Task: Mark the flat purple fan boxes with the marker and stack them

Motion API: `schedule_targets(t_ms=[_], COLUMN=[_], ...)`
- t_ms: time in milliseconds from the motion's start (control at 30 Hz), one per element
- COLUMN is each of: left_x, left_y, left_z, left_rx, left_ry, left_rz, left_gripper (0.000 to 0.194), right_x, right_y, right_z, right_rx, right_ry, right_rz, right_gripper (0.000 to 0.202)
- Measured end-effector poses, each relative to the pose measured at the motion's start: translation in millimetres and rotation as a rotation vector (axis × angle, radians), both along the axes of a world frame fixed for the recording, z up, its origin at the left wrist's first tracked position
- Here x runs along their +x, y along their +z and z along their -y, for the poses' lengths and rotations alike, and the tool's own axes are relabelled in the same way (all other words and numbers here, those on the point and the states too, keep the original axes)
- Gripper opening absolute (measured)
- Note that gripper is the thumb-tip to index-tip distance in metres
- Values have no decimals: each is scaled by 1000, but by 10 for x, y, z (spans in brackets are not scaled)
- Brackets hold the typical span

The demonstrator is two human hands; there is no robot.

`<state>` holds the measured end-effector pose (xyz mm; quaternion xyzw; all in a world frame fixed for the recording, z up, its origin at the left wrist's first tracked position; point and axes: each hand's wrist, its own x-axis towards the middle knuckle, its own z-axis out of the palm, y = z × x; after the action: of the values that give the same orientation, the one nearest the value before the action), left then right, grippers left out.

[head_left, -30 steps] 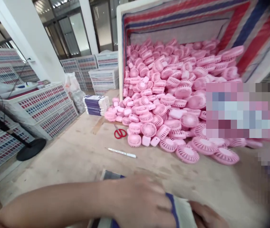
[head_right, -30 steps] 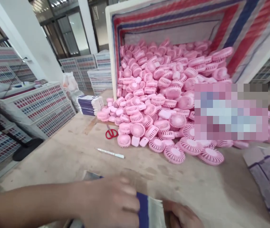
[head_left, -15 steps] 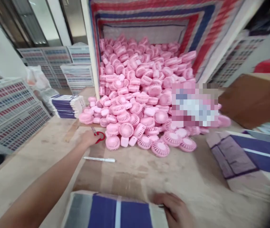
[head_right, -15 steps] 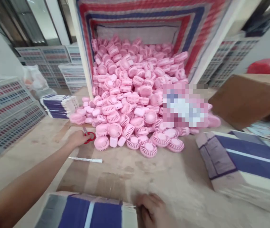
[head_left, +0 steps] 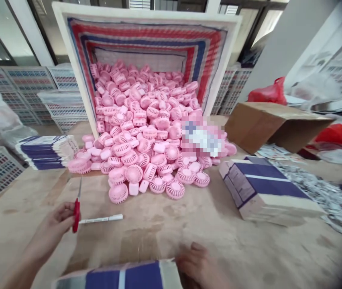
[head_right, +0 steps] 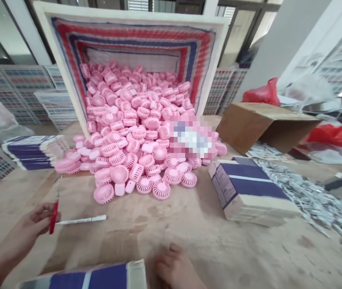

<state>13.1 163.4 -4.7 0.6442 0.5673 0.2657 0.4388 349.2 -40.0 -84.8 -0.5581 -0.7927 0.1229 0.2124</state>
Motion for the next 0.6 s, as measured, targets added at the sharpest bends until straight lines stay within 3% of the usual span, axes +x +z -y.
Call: schedule_targets(t_ms=[100, 200, 267, 467, 600], left_x=[172, 319, 364, 426, 360], left_y=[-115, -216, -246, -188, 84], left_z=[344, 502, 560, 814, 873], left_rx=[-168, -327, -373, -413, -274], left_ry=[-5, -98, -120, -177, -204], left_rz=[316, 398, 403, 413, 269], left_gripper=[30, 33, 33, 21, 24], right_x=[214, 255, 135, -279, -281], right_y=[382, 744, 877, 856, 794], right_z=[-144, -375, -472, -377, -235], right_rx=[204, 421, 412, -80, -162], right_ry=[113, 181, 231, 373, 355], right_rz=[9, -64, -93, -404, -573], right_gripper=[23, 30, 31, 43, 44])
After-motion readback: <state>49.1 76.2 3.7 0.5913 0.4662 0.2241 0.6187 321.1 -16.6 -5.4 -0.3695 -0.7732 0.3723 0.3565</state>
